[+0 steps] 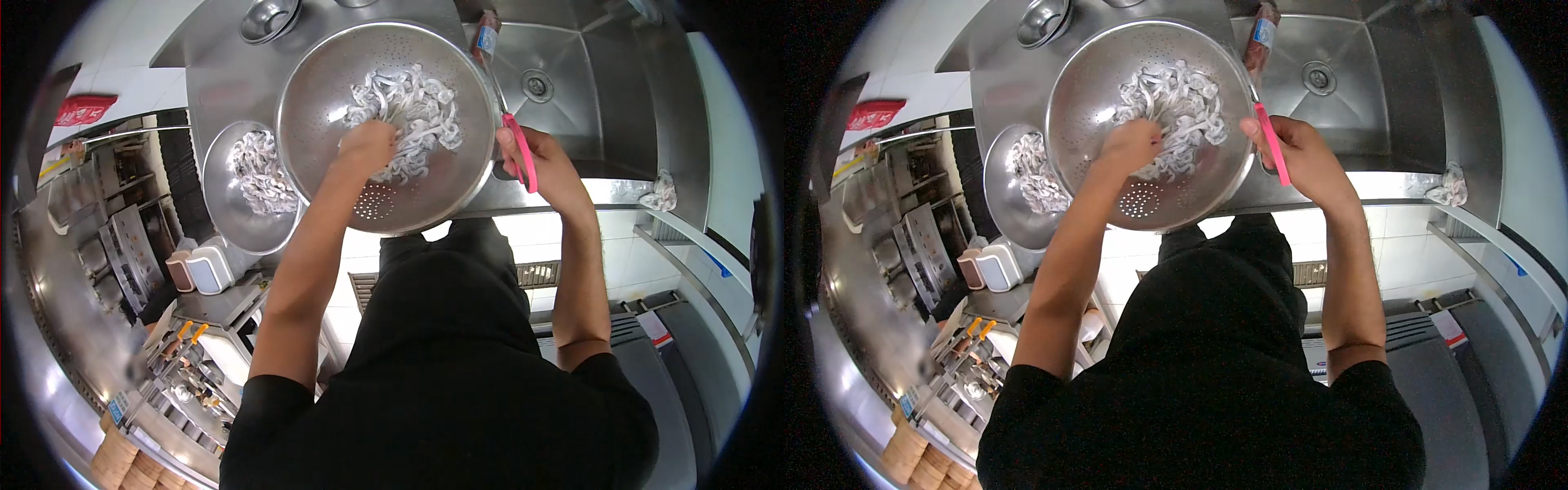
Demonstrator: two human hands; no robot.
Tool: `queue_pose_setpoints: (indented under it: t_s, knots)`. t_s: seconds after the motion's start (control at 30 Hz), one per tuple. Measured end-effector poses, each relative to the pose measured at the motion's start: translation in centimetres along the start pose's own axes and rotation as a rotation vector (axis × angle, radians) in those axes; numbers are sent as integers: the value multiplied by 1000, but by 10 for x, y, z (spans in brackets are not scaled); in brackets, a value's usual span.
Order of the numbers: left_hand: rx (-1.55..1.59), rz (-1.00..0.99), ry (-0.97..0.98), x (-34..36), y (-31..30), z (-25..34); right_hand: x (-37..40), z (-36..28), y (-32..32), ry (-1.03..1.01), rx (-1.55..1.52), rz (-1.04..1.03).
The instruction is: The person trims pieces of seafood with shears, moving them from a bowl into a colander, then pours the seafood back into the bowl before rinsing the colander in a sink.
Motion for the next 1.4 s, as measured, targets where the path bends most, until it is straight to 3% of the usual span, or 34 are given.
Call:
queue_pose_setpoints:
  t_s: [0.07,0.3,0.5,0.9,1.1,1.3,1.4]
  knots:
    - [22,92,43,13,-9,-17,-2,2,-1,-11,-4,-3]
    - [101,351,-157,42,-76,-60,-7,-7,2,-34,-2,-16]
    - [-25,488,-123,47,-75,-75,-6,-11,6,-28,16,-3]
    - [-91,229,-276,3,-31,-72,-7,-5,14,-29,119,-2]
    - [-187,293,-255,7,-47,-73,-2,-10,25,-16,157,-33]
    - [54,316,-247,54,-93,-66,0,-8,52,-28,50,-147]
    - [345,461,-102,68,-107,-73,-4,-4,83,32,-22,-290]
Point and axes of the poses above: each hand's wrist, its own x-axis away from the middle knuckle, its own y-axis out of the palm, z = x × y, the point moved 9 cm from there along -x, towards the middle knuckle, and after that the axes turned 5 degrees about y, right-handed, at the moved point
